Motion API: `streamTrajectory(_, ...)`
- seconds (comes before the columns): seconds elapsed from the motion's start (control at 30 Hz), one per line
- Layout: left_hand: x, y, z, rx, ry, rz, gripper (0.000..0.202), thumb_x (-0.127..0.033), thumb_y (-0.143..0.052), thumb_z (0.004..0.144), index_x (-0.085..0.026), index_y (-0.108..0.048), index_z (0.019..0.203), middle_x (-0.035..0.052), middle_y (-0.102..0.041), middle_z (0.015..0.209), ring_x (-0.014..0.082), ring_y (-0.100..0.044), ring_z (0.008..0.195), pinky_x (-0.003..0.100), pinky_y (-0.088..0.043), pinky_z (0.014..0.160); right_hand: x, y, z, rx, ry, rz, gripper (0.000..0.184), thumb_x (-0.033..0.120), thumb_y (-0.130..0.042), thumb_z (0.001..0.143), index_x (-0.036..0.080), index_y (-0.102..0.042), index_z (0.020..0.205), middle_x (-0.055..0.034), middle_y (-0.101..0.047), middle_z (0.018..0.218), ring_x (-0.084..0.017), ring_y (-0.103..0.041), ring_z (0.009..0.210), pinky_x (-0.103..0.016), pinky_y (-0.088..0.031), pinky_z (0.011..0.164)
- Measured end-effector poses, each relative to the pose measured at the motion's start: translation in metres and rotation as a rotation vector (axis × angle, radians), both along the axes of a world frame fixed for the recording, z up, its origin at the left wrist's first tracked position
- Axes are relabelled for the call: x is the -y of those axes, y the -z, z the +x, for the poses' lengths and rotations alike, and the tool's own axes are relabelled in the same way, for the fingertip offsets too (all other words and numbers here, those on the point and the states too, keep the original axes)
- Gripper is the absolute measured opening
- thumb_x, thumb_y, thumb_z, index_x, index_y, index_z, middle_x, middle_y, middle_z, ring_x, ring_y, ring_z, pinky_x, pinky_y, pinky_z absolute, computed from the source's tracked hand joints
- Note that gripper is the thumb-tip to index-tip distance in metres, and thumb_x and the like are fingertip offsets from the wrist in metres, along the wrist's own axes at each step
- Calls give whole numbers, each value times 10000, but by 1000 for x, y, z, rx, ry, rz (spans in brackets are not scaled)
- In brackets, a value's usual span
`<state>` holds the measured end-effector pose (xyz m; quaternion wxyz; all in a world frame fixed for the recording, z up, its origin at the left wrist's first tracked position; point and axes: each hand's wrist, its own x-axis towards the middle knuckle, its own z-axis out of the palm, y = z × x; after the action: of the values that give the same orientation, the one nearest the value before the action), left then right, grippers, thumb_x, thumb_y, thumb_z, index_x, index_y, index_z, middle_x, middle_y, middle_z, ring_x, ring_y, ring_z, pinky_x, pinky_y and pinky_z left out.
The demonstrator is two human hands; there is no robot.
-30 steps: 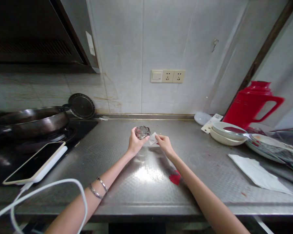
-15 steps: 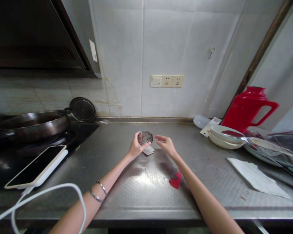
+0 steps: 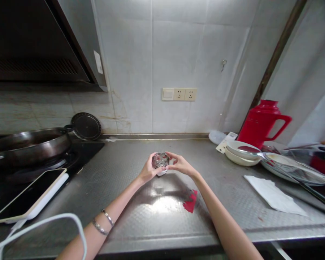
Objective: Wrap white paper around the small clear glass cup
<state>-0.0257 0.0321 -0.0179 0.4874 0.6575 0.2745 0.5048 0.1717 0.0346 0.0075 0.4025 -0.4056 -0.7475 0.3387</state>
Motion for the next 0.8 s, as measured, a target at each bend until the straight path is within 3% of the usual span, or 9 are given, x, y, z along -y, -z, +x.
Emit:
streamTrajectory(0.23, -7, 3, 10, -75, 11, 5, 890, -397, -822, 560, -162, -377, 1294, 162, -537, 1275, 302, -490, 1216, 455, -328, 1070, -1, 2, 12, -51, -5, -12, 936, 419, -805, 564, 127, -416, 1364, -130, -647, 1133, -261, -581, 1029, -376, -465, 833)
streamTrajectory(0.4, -17, -1, 31, -246, -41, 15, 1180, -372, -871, 472, -146, -219, 1429, 210, -457, 1366, 323, -424, 1279, 465, -272, 1097, 4, -2, 38, -36, 55, 6, 951, 400, -805, 568, 139, -382, 1379, -127, -633, 1170, -277, -559, 1087, -411, -453, 877)
streamTrajectory(0.63, -18, -13, 105, -276, 77, -21, 1339, -309, -899, 400, -123, -111, 1467, 250, -428, 1376, 334, -433, 1270, 473, -267, 1095, 23, 0, 111, 54, 196, -5, 931, 393, -784, 594, 152, -363, 1389, -129, -611, 1205, -266, -579, 1032, -402, -486, 825)
streamTrajectory(0.8, -14, -10, 167, -240, 203, -47, 1373, -291, -907, 372, -118, -100, 1469, 250, -408, 1391, 335, -428, 1273, 456, -251, 1106, 42, 7, 171, 99, 252, 16, 917, 414, -737, 643, 145, -319, 1414, -131, -612, 1214, -218, -615, 879, -367, -501, 760)
